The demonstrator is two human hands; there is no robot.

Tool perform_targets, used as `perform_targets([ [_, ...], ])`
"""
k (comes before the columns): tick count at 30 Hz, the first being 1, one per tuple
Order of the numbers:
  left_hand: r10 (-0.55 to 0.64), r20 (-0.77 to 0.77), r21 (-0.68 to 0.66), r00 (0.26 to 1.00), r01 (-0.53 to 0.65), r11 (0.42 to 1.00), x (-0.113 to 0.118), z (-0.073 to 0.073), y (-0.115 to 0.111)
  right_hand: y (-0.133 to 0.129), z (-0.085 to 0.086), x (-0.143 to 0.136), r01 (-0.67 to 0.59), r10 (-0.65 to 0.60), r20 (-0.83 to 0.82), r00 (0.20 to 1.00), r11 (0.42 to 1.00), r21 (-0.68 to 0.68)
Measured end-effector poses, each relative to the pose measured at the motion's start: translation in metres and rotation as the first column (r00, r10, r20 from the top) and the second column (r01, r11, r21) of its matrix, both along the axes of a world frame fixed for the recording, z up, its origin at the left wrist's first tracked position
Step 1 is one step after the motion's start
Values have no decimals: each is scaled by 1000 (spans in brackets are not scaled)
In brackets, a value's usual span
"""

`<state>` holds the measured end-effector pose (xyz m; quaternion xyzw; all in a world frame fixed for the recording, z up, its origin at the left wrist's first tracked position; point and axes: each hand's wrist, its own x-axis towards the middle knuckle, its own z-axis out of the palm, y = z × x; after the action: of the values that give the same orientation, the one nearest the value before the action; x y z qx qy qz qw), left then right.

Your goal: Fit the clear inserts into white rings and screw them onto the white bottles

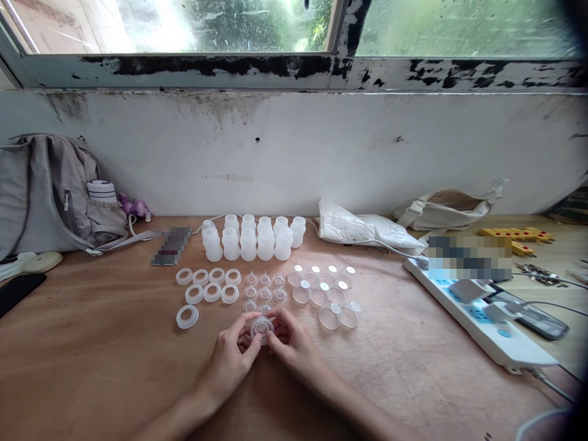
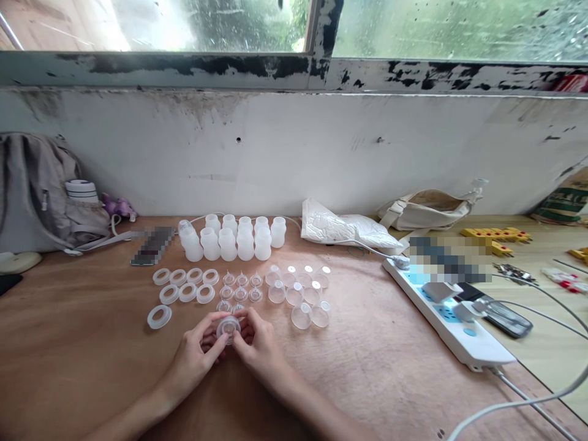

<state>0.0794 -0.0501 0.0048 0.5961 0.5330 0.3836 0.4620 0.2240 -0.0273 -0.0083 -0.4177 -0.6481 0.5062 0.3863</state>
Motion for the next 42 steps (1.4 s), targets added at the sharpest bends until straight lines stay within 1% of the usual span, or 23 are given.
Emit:
perform_targets([
  [4,6,-65,29,998,-4,1000,-1,2,-1,-3,-1,-3,19,-19,3,1000,999,36],
  [10,20,-87,30,996,-18,999,-1,-1,-3,-7,-3,-6,63,-64,24,998,997,51],
  [14,31,-29,34,999,-31,999,0,-2,-3,-6,-2,-5,31,-31,25,999,999,9],
  [17,22,35,8,999,-23,1000,0,0,-2,-6,-1,-4,11,-11,-11,1000,999,-35],
  [20,28,79,-28,997,-26,999,1,-1,-2,-6,0,-4,14,-18,-51,999,996,-85],
  [23,29,98,-32,995,-26,999,3,-2,-3,-7,0,-6,22,-35,-88,995,990,-137],
  [25,26,107,-29,994,-23,999,4,-3,-4,-8,0,-8,33,-48,-103,994,988,-149],
  [31,34,110,-34,993,-30,999,6,-1,-6,-8,1,-9,49,-57,-80,995,994,-96],
  [36,49,86,-39,995,-46,998,6,1,-7,-8,-1,-8,80,-81,-26,996,995,-53],
  [42,35,44,-23,998,-34,999,4,0,-7,-8,-1,-8,91,-91,-10,996,996,-14],
])
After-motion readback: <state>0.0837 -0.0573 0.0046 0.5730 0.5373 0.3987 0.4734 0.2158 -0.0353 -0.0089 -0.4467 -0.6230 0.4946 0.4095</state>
